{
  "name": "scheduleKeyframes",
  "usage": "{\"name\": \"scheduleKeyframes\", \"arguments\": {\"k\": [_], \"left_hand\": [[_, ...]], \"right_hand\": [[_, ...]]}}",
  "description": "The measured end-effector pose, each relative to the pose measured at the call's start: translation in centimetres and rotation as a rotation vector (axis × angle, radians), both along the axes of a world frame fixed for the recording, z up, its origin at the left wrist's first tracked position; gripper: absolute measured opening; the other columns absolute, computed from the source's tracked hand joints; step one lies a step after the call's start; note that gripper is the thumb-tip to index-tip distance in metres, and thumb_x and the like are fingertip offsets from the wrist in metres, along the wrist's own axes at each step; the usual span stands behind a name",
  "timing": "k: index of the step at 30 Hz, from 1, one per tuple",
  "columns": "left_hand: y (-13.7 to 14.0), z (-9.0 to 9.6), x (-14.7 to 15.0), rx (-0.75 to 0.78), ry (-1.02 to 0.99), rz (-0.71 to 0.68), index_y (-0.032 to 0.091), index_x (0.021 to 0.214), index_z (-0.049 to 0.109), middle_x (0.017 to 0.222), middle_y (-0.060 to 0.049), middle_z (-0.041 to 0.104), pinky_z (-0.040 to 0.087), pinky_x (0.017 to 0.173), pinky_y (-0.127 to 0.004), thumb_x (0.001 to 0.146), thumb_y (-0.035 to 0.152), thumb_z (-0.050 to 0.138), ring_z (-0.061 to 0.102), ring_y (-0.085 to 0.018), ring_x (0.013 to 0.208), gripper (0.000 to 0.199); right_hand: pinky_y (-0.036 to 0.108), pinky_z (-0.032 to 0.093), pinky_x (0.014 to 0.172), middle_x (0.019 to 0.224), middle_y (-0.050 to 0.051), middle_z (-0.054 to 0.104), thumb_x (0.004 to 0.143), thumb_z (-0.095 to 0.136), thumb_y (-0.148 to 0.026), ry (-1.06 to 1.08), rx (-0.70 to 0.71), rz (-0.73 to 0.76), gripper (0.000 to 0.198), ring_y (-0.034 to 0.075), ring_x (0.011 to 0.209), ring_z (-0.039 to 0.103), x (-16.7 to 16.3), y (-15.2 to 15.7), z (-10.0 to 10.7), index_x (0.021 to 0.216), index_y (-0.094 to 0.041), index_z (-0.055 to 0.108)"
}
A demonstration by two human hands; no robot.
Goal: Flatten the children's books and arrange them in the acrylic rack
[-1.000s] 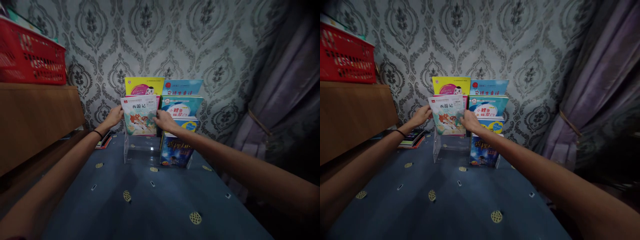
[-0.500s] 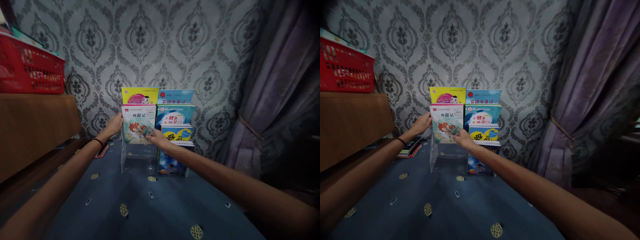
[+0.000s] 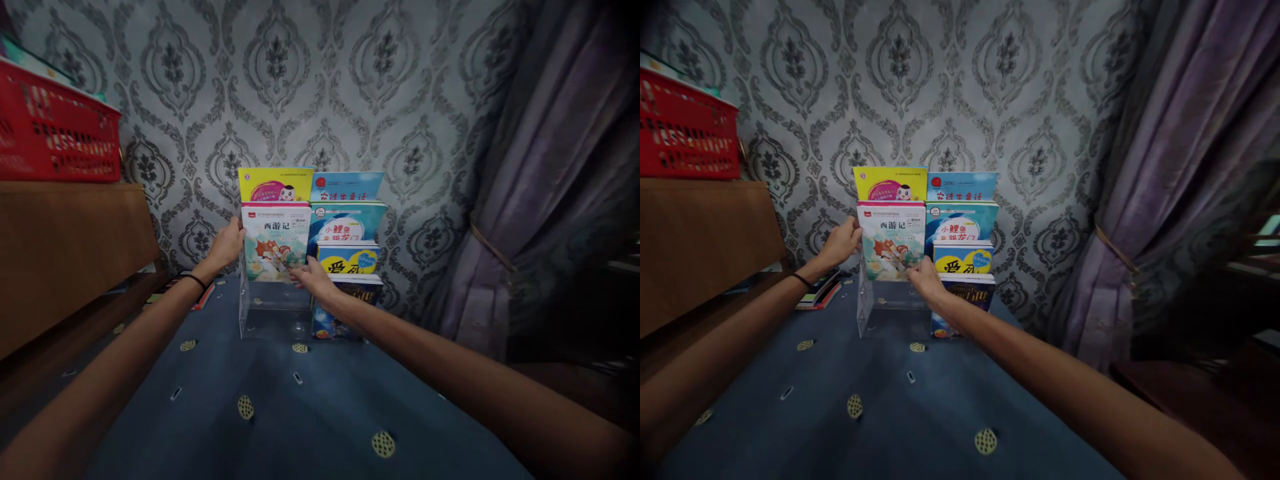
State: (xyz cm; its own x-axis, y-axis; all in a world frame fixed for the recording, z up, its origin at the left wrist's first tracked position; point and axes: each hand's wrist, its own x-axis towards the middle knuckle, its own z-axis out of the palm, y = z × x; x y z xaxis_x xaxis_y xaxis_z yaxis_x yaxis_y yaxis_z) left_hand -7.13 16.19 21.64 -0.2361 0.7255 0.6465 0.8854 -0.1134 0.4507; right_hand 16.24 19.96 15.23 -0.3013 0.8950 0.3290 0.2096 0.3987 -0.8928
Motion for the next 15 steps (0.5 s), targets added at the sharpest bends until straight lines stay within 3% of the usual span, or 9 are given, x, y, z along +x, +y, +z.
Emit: {"name": "scheduleKeyframes", "arguments": {"k": [5,15], "left_hand": [[-0.54,-0.1,0.56,-0.078,0.018,0.03,0.018,0.103,0.058,0.082,-0.007,0.071,0.055,0.078,-0.035,0.097,0.024,0.046,0.072,-0.026,0.083,0.015],[-0.58,-0.38,0.85,-0.057,0.018,0.047,0.019,0.1,0.059,0.088,-0.008,0.072,0.054,0.077,-0.033,0.097,0.024,0.046,0.071,-0.024,0.084,0.014]], "right_hand": [[0.023,0.055,0.051,0.085,0.004,0.07,0.079,0.064,-0.014,0.063,-0.145,-0.013,0.036,0.02,0.077,0.072,-0.8,-0.31,-0.28,0.113,-0.016,0.053],[0.02,0.052,0.049,0.075,0.0,0.068,0.077,0.063,-0.01,0.153,-0.185,-0.012,0.054,0.019,0.072,0.072,-0.75,-0.44,-0.81,0.128,-0.014,0.047]]}}
